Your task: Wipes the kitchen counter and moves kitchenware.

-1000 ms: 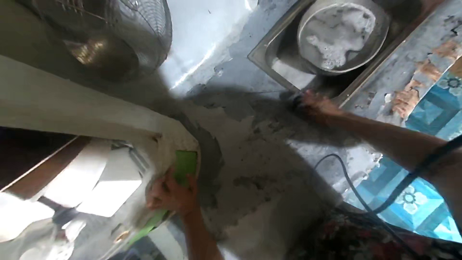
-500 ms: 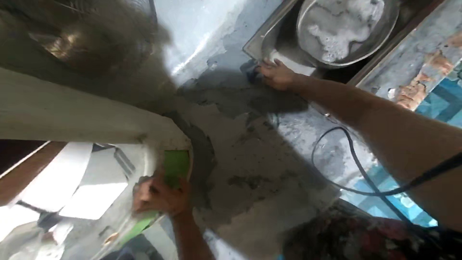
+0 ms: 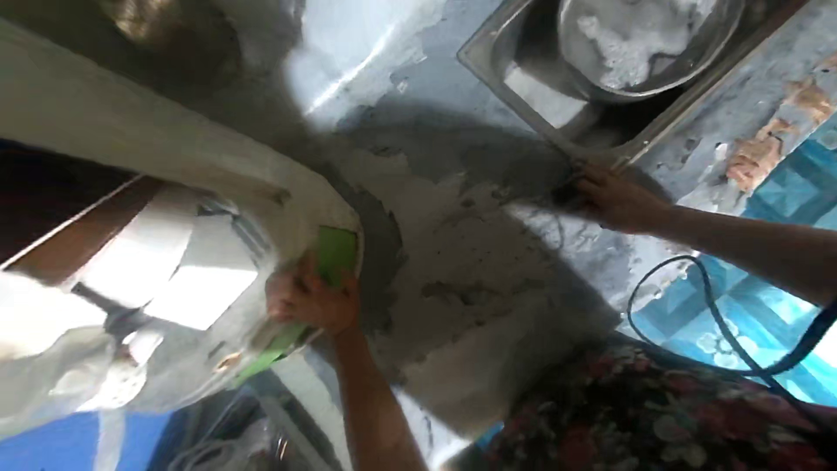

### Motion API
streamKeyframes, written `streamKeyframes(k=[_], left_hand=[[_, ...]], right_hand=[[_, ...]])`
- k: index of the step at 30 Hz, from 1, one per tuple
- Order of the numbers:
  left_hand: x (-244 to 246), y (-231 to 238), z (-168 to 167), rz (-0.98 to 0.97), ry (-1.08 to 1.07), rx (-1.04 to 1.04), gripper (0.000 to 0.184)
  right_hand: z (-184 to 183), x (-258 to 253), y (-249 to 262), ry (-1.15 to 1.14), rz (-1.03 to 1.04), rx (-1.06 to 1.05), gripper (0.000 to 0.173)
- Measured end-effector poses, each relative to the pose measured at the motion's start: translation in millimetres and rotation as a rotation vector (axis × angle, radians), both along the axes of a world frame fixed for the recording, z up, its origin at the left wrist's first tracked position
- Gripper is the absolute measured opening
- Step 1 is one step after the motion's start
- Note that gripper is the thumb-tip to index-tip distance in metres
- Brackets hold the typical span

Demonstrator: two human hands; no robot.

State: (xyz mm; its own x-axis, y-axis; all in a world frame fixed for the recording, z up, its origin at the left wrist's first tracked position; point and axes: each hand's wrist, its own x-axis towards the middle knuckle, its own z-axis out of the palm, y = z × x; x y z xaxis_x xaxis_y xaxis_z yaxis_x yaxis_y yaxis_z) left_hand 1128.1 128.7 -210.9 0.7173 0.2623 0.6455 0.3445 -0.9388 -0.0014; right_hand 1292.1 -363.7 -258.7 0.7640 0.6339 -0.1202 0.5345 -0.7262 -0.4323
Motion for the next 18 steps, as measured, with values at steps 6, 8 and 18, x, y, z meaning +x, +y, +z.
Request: streamKeyframes(k=[6, 8, 18], left_hand=[[-2.1, 3.7, -7.1, 0.013, 0.001, 0.054, 0.049], [7.8, 10.6, -13.2, -0.010, -0.129, 0.132, 0.044], [8.1, 15.7, -12.7, -0.071, -0.158, 0.144, 0.044]], right_hand=[[-21.0, 25.6, 133.5, -0.067, 0.196, -0.070, 0.075], [0.0, 14.3, 186.9, -0.038, 0.259, -0.027, 0.065], [18.9, 57.8, 304.0, 0.145, 0.350, 0.219, 0.041]])
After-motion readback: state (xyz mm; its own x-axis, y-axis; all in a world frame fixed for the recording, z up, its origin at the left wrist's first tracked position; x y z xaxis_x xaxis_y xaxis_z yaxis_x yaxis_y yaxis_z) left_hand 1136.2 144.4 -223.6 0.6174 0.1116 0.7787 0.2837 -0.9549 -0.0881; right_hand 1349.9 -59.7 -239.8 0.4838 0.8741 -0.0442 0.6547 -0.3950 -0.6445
